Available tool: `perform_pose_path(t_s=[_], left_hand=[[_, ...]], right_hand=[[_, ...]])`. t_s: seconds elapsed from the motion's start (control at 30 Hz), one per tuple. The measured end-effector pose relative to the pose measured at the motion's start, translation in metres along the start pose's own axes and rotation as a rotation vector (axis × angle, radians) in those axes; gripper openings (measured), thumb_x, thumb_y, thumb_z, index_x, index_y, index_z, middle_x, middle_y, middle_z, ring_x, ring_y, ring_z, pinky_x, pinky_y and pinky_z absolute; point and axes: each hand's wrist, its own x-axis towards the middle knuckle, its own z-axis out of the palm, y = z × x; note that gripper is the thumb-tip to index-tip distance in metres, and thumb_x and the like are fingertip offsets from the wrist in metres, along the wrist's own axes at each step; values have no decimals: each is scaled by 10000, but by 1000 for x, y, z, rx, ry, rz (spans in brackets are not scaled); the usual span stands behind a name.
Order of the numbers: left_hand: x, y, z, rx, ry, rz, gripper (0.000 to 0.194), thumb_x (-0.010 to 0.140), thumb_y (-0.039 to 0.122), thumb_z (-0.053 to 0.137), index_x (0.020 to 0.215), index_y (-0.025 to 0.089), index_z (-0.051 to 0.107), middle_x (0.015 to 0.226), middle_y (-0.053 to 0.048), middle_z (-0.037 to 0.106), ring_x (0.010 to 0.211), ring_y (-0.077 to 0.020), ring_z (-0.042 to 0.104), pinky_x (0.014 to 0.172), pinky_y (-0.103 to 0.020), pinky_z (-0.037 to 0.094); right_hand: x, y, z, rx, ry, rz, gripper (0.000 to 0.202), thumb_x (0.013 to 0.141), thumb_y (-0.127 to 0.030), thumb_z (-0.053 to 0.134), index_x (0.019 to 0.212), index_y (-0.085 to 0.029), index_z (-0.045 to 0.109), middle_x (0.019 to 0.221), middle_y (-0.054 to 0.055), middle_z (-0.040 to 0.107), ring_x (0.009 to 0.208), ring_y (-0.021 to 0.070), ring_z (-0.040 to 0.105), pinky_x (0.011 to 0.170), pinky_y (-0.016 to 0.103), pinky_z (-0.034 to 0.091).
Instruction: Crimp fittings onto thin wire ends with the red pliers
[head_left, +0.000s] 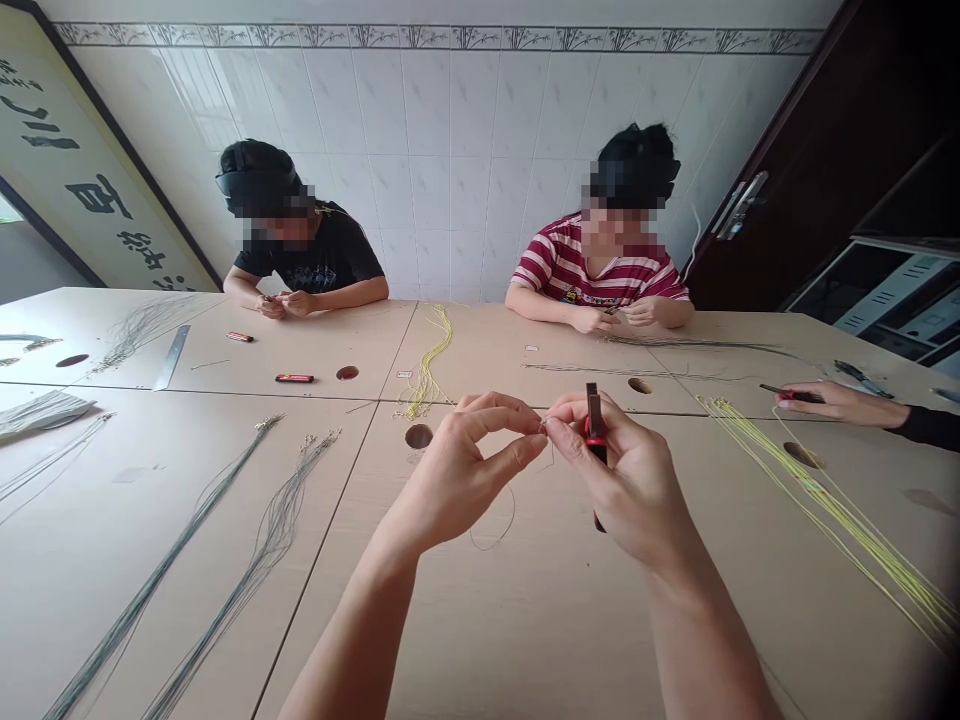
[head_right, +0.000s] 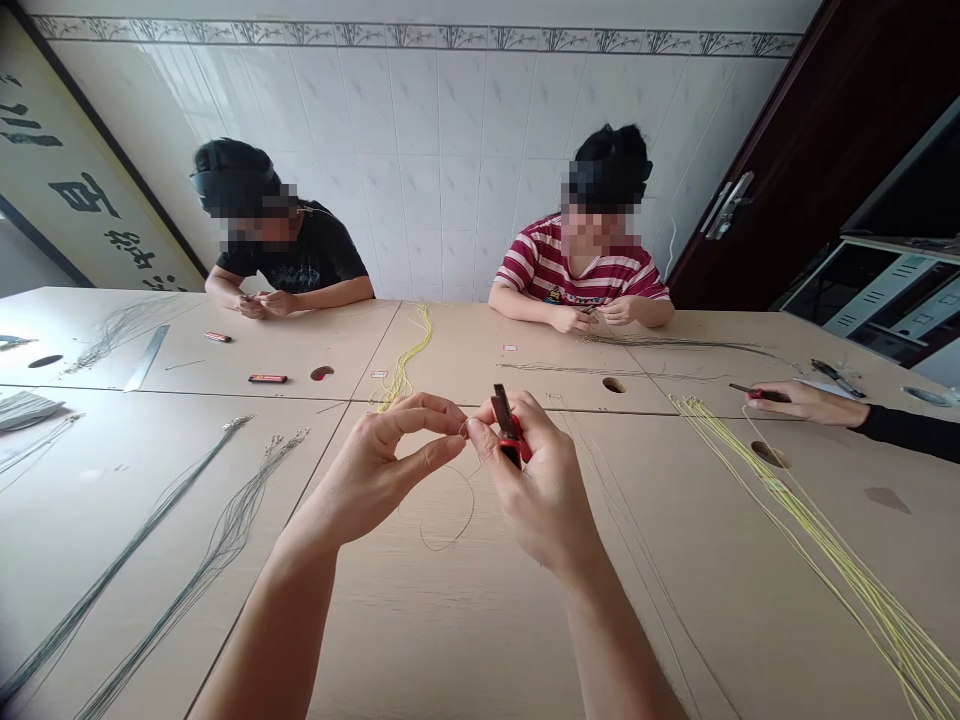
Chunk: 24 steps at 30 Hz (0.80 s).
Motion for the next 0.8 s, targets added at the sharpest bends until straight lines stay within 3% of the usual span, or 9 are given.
perform_pose_path(t_s=[0.33,0.57,0.7,0.8], left_hand=[[2,-3,-1,-36,-1,24,121,911,282,602,862,229,700,973,-22,685,979,-180,601,917,-349,436],[3,-2,1,-32,36,-48,164,872,362,652,789,221,660,922,-11,693,966,-188,603,881,-338,435],[4,-1,0,31,68,-151,229,834,464,672,850,236,660,903,-2,697,936,-200,612,835,-346,439],[5,-2,0,23,109,-84,197,825,432,697,895,250,673,946,16,699,945,-178,602,897,-344,414]], right_hand=[[1,1,0,4,-32,4,221,896,-449,586,811,-244,583,867,17,571,662,139,429,571,296,316],[0,2,1,45,-93,-12,201,911,-437,569,843,-248,578,926,14,578,680,129,448,567,280,338],[2,2,1,47,-115,-4,179,910,-408,579,848,-240,584,924,15,578,711,130,462,578,271,349],[4,1,0,81,-138,7,183,904,-397,590,829,-230,592,904,13,582,733,131,477,600,263,372]])
